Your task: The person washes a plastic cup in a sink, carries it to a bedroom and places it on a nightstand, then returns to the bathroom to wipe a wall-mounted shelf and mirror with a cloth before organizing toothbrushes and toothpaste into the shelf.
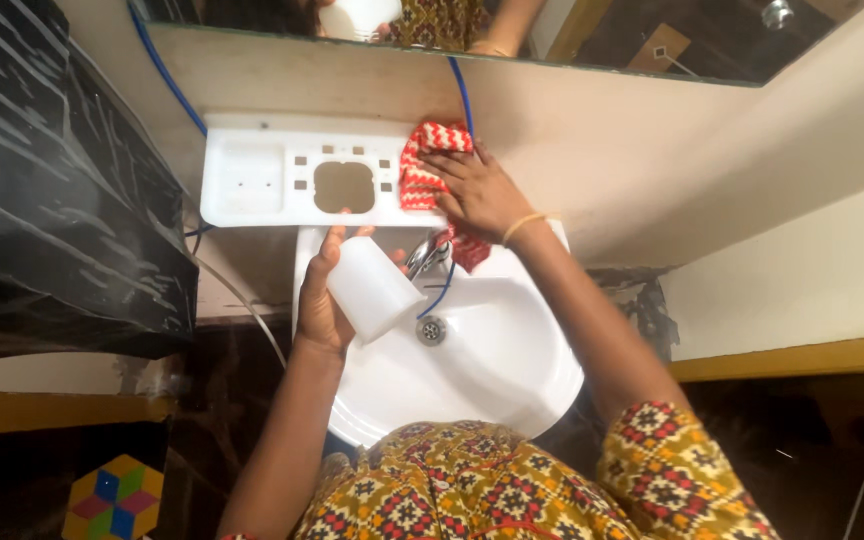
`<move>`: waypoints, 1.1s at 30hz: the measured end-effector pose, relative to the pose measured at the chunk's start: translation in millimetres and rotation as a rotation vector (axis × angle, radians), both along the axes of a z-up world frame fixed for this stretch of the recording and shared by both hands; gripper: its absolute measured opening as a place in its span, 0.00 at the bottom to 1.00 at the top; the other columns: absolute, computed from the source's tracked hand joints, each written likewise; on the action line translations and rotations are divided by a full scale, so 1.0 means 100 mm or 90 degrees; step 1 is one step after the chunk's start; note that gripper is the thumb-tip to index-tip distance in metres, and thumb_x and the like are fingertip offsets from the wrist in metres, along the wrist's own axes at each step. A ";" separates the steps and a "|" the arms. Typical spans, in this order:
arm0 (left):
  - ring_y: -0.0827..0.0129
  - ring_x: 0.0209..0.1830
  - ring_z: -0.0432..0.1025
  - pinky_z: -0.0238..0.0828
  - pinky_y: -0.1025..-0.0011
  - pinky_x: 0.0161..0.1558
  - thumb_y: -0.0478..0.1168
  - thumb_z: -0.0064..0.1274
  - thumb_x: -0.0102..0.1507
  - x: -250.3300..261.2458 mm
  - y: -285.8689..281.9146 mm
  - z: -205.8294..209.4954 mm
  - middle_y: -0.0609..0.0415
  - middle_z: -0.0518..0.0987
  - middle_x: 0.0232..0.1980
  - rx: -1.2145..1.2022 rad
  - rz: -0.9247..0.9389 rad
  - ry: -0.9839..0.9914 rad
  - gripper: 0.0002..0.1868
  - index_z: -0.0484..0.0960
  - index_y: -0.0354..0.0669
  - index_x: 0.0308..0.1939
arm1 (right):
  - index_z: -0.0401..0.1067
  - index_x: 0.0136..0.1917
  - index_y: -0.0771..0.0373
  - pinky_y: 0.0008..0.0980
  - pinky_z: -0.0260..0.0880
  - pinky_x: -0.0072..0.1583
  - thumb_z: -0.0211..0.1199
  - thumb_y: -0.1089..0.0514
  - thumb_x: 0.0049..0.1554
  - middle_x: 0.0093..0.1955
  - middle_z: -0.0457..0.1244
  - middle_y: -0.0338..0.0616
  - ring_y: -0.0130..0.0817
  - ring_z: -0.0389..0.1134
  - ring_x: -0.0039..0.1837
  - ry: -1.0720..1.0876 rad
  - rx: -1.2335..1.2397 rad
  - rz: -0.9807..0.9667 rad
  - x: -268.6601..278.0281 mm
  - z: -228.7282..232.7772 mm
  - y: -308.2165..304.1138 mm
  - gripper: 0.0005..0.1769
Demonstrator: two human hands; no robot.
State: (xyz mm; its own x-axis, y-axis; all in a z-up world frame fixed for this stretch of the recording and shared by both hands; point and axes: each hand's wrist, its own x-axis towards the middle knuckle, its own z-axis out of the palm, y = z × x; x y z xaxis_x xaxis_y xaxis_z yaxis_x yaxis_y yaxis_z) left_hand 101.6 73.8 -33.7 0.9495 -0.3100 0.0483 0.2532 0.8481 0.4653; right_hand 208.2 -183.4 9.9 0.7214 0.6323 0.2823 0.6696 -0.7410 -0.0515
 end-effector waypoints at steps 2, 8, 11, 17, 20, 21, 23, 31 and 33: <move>0.45 0.60 0.72 0.75 0.46 0.57 0.58 0.62 0.56 0.04 0.00 0.04 0.44 0.59 0.75 0.006 0.005 0.006 0.55 0.47 0.53 0.80 | 0.65 0.74 0.60 0.59 0.36 0.77 0.52 0.49 0.63 0.74 0.61 0.48 0.42 0.57 0.75 -0.009 0.012 -0.018 -0.08 -0.10 0.17 0.29; 0.44 0.60 0.73 0.75 0.47 0.57 0.58 0.61 0.59 0.07 0.03 0.02 0.44 0.64 0.64 0.009 0.037 0.046 0.52 0.53 0.41 0.80 | 0.67 0.73 0.56 0.55 0.34 0.82 0.54 0.48 0.64 0.72 0.62 0.44 0.38 0.59 0.76 0.018 0.038 -0.023 -0.54 -0.06 0.10 0.26; 0.47 0.59 0.73 0.76 0.49 0.59 0.58 0.59 0.58 0.06 0.04 0.00 0.48 0.66 0.62 0.006 0.029 0.061 0.51 0.53 0.44 0.78 | 0.69 0.70 0.57 0.56 0.33 0.81 0.56 0.49 0.61 0.69 0.64 0.43 0.37 0.61 0.73 0.040 0.016 -0.067 -0.55 0.07 0.04 0.26; 0.45 0.58 0.74 0.77 0.48 0.56 0.58 0.58 0.61 0.06 0.06 -0.06 0.45 0.65 0.65 0.010 0.035 0.027 0.49 0.53 0.40 0.78 | 0.65 0.71 0.65 0.50 0.43 0.81 0.55 0.53 0.62 0.73 0.61 0.54 0.47 0.58 0.77 -0.032 0.041 -0.105 -0.43 -0.22 0.42 0.26; 0.45 0.57 0.74 0.77 0.49 0.55 0.58 0.57 0.61 0.09 0.07 -0.10 0.47 0.63 0.67 0.012 0.009 0.026 0.49 0.53 0.43 0.79 | 0.60 0.75 0.68 0.50 0.45 0.80 0.54 0.54 0.63 0.77 0.57 0.57 0.50 0.54 0.79 0.018 0.091 -0.039 -0.30 -0.22 0.37 0.30; 0.45 0.57 0.74 0.77 0.49 0.55 0.59 0.57 0.61 0.08 0.07 -0.12 0.44 0.63 0.69 0.016 0.006 0.019 0.49 0.52 0.44 0.79 | 0.58 0.77 0.67 0.51 0.44 0.80 0.54 0.54 0.64 0.79 0.55 0.57 0.50 0.53 0.81 0.041 0.103 -0.011 -0.24 -0.20 0.35 0.31; 0.46 0.56 0.74 0.76 0.50 0.54 0.59 0.57 0.61 0.08 0.11 -0.15 0.42 0.62 0.71 0.024 0.009 0.009 0.50 0.51 0.44 0.79 | 0.56 0.79 0.67 0.49 0.45 0.80 0.53 0.54 0.64 0.80 0.53 0.57 0.51 0.51 0.81 0.078 0.115 -0.026 -0.15 -0.15 0.41 0.32; 0.50 0.56 0.75 0.78 0.55 0.54 0.60 0.61 0.59 0.08 0.53 -0.08 0.35 0.54 0.78 0.063 0.041 -0.106 0.60 0.42 0.36 0.81 | 0.54 0.80 0.65 0.49 0.42 0.79 0.57 0.53 0.63 0.81 0.50 0.58 0.53 0.45 0.83 0.031 0.044 0.117 0.07 0.01 1.02 0.35; 0.51 0.55 0.75 0.79 0.56 0.53 0.60 0.62 0.58 0.06 0.55 -0.05 0.36 0.55 0.78 0.088 0.048 -0.108 0.61 0.41 0.38 0.81 | 0.55 0.79 0.65 0.45 0.46 0.81 0.57 0.54 0.65 0.81 0.51 0.58 0.52 0.47 0.83 0.071 0.104 0.160 0.20 0.03 1.23 0.33</move>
